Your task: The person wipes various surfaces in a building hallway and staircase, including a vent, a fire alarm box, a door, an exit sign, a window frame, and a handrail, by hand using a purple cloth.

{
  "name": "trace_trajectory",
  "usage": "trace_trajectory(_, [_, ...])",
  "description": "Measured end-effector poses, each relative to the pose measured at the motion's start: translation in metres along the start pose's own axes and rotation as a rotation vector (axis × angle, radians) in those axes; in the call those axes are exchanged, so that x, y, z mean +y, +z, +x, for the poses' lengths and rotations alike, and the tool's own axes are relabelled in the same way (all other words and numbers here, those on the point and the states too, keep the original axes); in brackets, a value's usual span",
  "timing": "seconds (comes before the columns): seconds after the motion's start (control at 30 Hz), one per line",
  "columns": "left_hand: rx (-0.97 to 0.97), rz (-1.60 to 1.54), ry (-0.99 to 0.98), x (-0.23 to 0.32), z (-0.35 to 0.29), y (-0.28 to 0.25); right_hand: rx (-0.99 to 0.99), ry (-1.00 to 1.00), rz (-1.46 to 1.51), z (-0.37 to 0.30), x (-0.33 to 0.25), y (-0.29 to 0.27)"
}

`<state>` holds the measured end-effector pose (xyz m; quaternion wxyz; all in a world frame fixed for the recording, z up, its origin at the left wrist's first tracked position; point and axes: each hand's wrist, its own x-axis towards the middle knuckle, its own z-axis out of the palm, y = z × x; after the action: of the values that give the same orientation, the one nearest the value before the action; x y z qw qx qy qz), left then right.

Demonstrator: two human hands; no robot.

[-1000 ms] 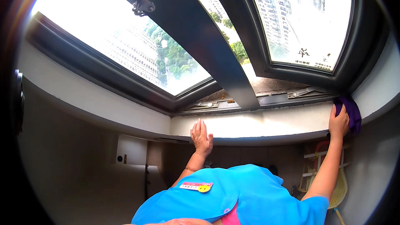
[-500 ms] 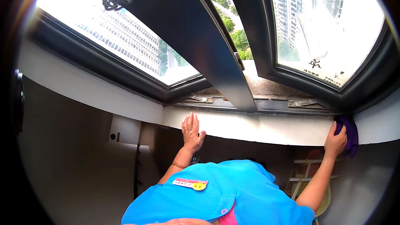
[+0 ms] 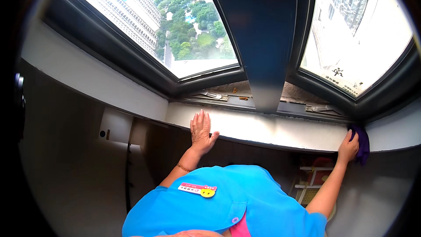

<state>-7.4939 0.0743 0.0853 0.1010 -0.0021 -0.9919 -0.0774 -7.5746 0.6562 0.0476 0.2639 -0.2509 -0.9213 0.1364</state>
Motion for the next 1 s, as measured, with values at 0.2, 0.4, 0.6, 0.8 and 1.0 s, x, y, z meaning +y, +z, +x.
trace_trajectory(0.2, [-0.044, -0.093, 0.04, -0.036, -0.014, -0.008, 0.027, -0.062, -0.025, -0.055, -0.066, 0.002])
trace_trajectory(0.4, [-0.091, -0.239, 0.13, -0.082, -0.033, -0.019, -0.016, -0.193, 0.256, -0.174, -0.212, -0.002])
trace_trajectory(0.6, [0.128, -0.576, 0.256, -0.144, -0.067, -0.033, -0.184, -0.391, 0.259, -0.281, -0.342, -0.002])
trace_trajectory(0.8, [0.236, -0.506, 0.22, -0.227, -0.114, -0.047, -0.358, -0.658, 0.383, -0.377, -0.463, -0.011])
trace_trajectory(1.0, [0.306, -0.484, 0.15, -0.293, -0.165, -0.07, -0.586, -0.834, 0.406, -0.46, -0.594, -0.016])
